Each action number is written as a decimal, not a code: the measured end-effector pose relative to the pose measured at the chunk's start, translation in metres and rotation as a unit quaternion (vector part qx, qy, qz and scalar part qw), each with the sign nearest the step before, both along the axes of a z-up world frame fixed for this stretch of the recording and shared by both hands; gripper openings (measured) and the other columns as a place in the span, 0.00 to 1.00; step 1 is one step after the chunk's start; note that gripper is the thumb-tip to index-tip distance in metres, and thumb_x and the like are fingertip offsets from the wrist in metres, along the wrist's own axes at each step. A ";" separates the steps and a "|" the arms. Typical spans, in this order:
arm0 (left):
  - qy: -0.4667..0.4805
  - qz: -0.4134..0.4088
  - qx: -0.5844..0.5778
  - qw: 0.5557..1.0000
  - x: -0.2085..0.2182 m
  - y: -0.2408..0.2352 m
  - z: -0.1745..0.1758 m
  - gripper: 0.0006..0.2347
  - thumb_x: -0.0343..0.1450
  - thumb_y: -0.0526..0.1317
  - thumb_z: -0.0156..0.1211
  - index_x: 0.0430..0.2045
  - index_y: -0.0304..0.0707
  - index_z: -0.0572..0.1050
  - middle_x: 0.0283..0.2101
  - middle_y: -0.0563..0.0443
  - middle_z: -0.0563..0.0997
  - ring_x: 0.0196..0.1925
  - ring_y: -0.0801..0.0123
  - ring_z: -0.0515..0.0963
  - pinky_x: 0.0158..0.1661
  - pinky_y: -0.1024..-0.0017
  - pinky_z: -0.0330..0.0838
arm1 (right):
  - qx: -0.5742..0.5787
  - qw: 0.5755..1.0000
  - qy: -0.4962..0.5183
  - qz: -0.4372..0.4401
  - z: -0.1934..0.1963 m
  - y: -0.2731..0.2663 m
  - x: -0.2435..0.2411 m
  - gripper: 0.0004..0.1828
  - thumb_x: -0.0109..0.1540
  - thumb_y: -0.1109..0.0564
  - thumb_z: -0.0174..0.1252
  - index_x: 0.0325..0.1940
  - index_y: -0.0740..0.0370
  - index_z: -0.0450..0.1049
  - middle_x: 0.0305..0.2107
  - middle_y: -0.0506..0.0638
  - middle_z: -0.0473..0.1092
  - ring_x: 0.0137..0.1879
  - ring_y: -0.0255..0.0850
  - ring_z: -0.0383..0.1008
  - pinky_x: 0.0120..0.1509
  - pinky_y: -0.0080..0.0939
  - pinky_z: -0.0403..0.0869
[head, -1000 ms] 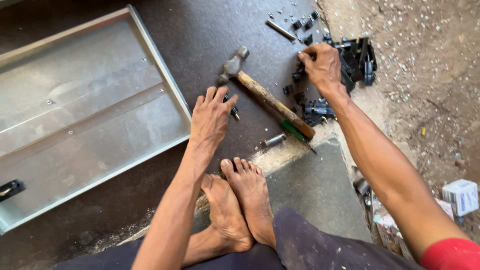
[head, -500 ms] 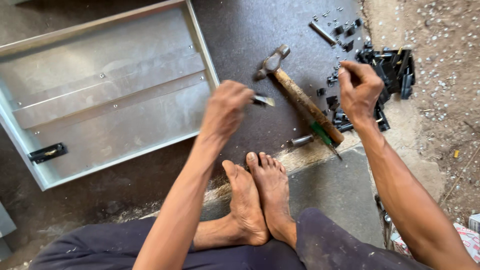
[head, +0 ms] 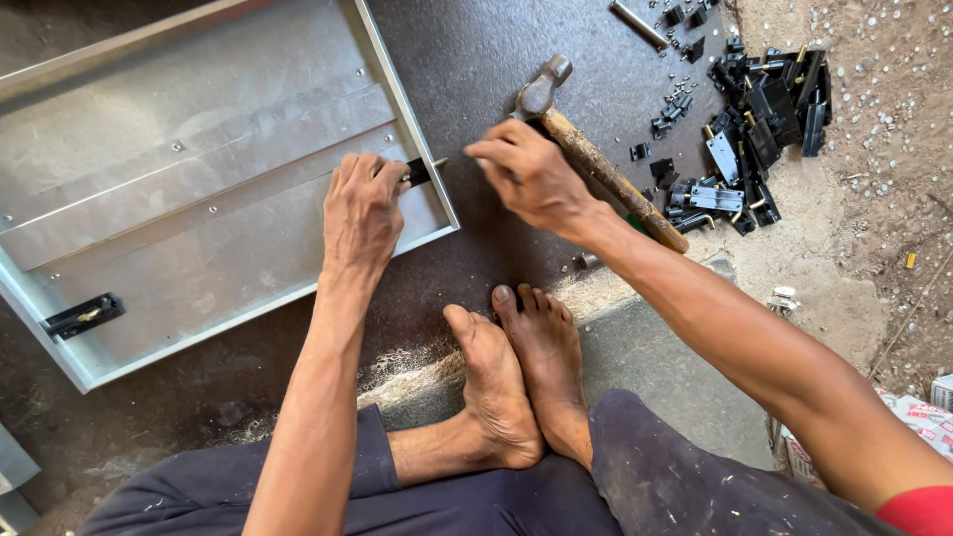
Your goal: The person attaches latches and components to a metal enclosure using a hammer and a screwdriver, handling various small black parts and fasteners.
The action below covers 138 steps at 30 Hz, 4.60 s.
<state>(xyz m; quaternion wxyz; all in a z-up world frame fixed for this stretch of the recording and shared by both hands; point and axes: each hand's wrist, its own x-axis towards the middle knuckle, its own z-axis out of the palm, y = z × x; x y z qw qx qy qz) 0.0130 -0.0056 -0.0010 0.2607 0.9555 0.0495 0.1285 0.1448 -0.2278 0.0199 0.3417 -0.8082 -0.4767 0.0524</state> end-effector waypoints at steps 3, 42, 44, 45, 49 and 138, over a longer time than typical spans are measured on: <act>-0.003 0.018 -0.041 0.999 -0.001 0.005 0.003 0.10 0.67 0.35 0.73 0.41 0.40 0.83 0.40 0.49 0.79 0.43 0.60 0.75 0.48 0.63 0.73 | -0.011 0.998 -0.045 0.041 -0.011 0.023 0.004 0.10 0.67 0.63 0.57 0.53 0.69 0.76 0.40 0.58 0.73 0.45 0.48 0.77 0.50 0.42 0.79; -0.083 0.090 -0.117 0.986 0.017 -0.030 -0.010 0.14 0.61 0.45 0.78 0.32 0.38 0.86 0.34 0.49 0.82 0.39 0.60 0.74 0.42 0.64 0.71 | -0.201 0.928 0.126 -0.287 0.004 -0.172 -0.043 0.18 0.72 0.44 0.54 0.47 0.63 0.71 0.25 0.49 0.66 0.24 0.37 0.62 0.24 0.39 0.62; -0.077 0.099 -0.141 0.982 0.016 -0.030 -0.008 0.12 0.61 0.43 0.79 0.33 0.39 0.86 0.35 0.49 0.82 0.41 0.60 0.74 0.42 0.65 0.72 | -0.156 0.921 0.218 -0.282 0.009 -0.164 -0.059 0.18 0.70 0.43 0.53 0.41 0.60 0.70 0.19 0.46 0.62 0.21 0.35 0.58 0.20 0.38 0.60; -0.075 0.103 -0.147 0.981 0.016 -0.030 -0.009 0.12 0.61 0.42 0.78 0.34 0.39 0.86 0.36 0.49 0.82 0.41 0.60 0.74 0.43 0.65 0.72 | -0.119 0.924 0.247 -0.269 0.013 -0.159 -0.073 0.17 0.69 0.43 0.52 0.39 0.60 0.69 0.19 0.44 0.61 0.21 0.33 0.58 0.19 0.37 0.60; -0.073 0.115 -0.160 0.978 0.015 -0.030 -0.012 0.10 0.61 0.38 0.78 0.33 0.40 0.86 0.36 0.49 0.83 0.41 0.59 0.75 0.44 0.63 0.71 | -0.041 0.910 0.360 -0.204 0.022 -0.138 -0.096 0.18 0.69 0.42 0.51 0.35 0.58 0.68 0.18 0.41 0.62 0.22 0.30 0.60 0.22 0.35 0.61; -0.093 0.012 -0.205 0.974 0.041 -0.041 -0.016 0.12 0.73 0.31 0.61 0.50 0.47 0.76 0.36 0.48 0.86 0.34 0.63 0.86 0.31 0.65 0.78 | 0.358 0.926 0.121 -0.029 0.082 -0.121 -0.068 0.16 0.74 0.44 0.47 0.39 0.55 0.66 0.23 0.42 0.61 0.24 0.28 0.60 0.21 0.28 0.66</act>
